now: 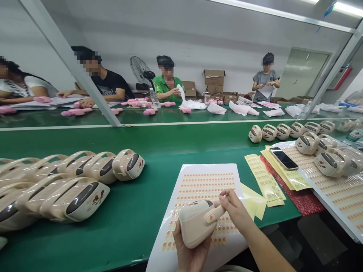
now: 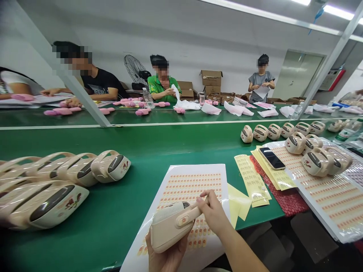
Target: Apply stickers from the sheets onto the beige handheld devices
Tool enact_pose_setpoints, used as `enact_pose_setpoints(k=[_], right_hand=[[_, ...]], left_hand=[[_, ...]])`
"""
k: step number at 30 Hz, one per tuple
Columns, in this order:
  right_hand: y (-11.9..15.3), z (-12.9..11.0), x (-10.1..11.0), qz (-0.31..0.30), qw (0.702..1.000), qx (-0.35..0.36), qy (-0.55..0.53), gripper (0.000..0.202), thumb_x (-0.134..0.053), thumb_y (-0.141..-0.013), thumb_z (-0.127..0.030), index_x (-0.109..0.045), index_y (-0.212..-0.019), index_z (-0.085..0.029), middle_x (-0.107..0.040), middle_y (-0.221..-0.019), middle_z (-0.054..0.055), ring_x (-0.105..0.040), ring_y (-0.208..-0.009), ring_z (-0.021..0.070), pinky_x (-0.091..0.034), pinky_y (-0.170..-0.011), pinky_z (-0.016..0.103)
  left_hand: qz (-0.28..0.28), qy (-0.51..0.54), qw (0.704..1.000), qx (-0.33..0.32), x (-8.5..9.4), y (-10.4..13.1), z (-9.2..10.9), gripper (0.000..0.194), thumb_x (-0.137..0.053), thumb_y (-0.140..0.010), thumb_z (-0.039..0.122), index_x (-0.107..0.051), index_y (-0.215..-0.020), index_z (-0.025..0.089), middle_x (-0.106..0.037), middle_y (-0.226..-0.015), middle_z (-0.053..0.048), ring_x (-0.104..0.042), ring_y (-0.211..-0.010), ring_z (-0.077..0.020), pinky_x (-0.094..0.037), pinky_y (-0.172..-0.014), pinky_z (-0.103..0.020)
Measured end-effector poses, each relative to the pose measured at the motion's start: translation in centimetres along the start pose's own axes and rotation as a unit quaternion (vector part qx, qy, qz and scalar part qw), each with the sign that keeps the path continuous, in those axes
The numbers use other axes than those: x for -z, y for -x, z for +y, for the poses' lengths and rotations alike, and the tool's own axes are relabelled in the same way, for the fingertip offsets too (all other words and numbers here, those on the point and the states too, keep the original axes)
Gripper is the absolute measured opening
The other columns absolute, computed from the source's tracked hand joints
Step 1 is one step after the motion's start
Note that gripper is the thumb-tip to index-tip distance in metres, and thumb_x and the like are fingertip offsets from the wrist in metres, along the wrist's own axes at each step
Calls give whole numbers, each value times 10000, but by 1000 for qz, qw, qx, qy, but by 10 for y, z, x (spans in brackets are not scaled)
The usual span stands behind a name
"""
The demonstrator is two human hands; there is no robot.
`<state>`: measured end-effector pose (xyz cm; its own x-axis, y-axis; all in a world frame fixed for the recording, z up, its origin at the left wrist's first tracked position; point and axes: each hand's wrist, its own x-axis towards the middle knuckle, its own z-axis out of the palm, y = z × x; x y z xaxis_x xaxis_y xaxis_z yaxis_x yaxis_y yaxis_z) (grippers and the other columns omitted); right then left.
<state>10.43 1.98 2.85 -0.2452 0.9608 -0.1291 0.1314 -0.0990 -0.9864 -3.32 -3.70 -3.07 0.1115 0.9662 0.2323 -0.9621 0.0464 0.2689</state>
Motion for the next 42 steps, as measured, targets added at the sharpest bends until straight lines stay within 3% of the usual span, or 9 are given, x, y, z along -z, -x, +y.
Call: enact_pose_setpoints(k=[4, 7, 10, 13, 20, 29, 35, 38, 42], right_hand=[[0, -22, 21, 54, 997, 37, -41, 400, -511, -741, -534, -463, -972, -210, -461, -656, -35, -452, -648, 149, -355, -653, 293], [5, -39, 26, 2, 996, 75, -54, 365, -627, -678, -412, -492, -954, -215, -496, -703, -22, -483, -679, 149, -361, -651, 287], [11, -48, 17, -94, 992, 74, -39, 259, -634, -648, -292, -535, -870, -204, -519, -658, -27, -459, -621, 128, -349, -603, 266], [14, -50, 4, -114, 990, 75, 19, 201, -593, -641, -183, -550, -836, -209, -537, -623, -45, -391, -553, 102, -325, -554, 240], [17, -46, -4, -93, 988, 91, 84, 237, -536, -641, -62, -520, -818, -219, -558, -619, -56, -410, -547, 103, -353, -537, 224], [18, -43, -2, -113, 973, 138, 146, 214, -481, -673, -57, -442, -802, -223, -523, -705, -39, -465, -622, 113, -383, -570, 230], [18, -33, -7, -61, 961, 189, 191, 183, -472, -701, -62, -437, -779, -223, -535, -660, -43, -469, -557, 106, -374, -497, 210], [19, -24, -7, -19, 920, 296, 257, 170, -465, -755, -76, -465, -840, -224, -587, -684, -22, -500, -561, 121, -399, -498, 227], [25, -15, -3, 20, 811, 455, 367, 238, -425, -862, -156, -469, -1091, -205, -643, -769, 49, -552, -615, 173, -450, -562, 294]], left_hand=[[68, -228, 971, -22, 2, 0, 19, 508, -499, -753, 568, -503, -1206, 341, -676, -1068, -16, -589, -1029, -263, -482, -858, -401], [34, -532, 844, -62, -7, -1, 38, 920, -798, -464, 372, -387, -1287, 348, -567, -1224, -48, -514, -1104, -344, -407, -924, -475], [-60, -719, 691, -39, -20, -5, 52, 974, -777, -413, 154, -391, -1280, 373, -571, -1216, -55, -546, -1056, -341, -428, -886, -468], [-118, -763, 635, -37, -31, -11, 55, 1002, -764, -414, 149, -359, -1295, 401, -583, -1206, -61, -579, -1001, -341, -457, -832, -473], [-119, -741, 660, -27, -45, -18, 53, 1001, -749, -414, 109, -370, -1290, 411, -559, -1243, -61, -551, -1042, -349, -428, -859, -493], [-135, -773, 620, -24, -43, -21, 53, 1086, -759, -385, 92, -302, -1307, 440, -576, -1206, -42, -594, -957, -323, -473, -783, -426], [-118, -757, 642, -40, -43, -18, 52, 1014, -755, -398, 115, -369, -1283, 424, -597, -1177, -50, -599, -932, -326, -487, -763, -432], [-108, -758, 642, -39, -41, -18, 53, 1027, -765, -395, 120, -363, -1290, 424, -575, -1226, -54, -579, -989, -353, -459, -817, -478], [-86, -742, 662, -54, -38, -19, 55, 1001, -780, -386, 127, -406, -1267, 422, -573, -1239, -60, -565, -1018, -386, -438, -837, -520]])
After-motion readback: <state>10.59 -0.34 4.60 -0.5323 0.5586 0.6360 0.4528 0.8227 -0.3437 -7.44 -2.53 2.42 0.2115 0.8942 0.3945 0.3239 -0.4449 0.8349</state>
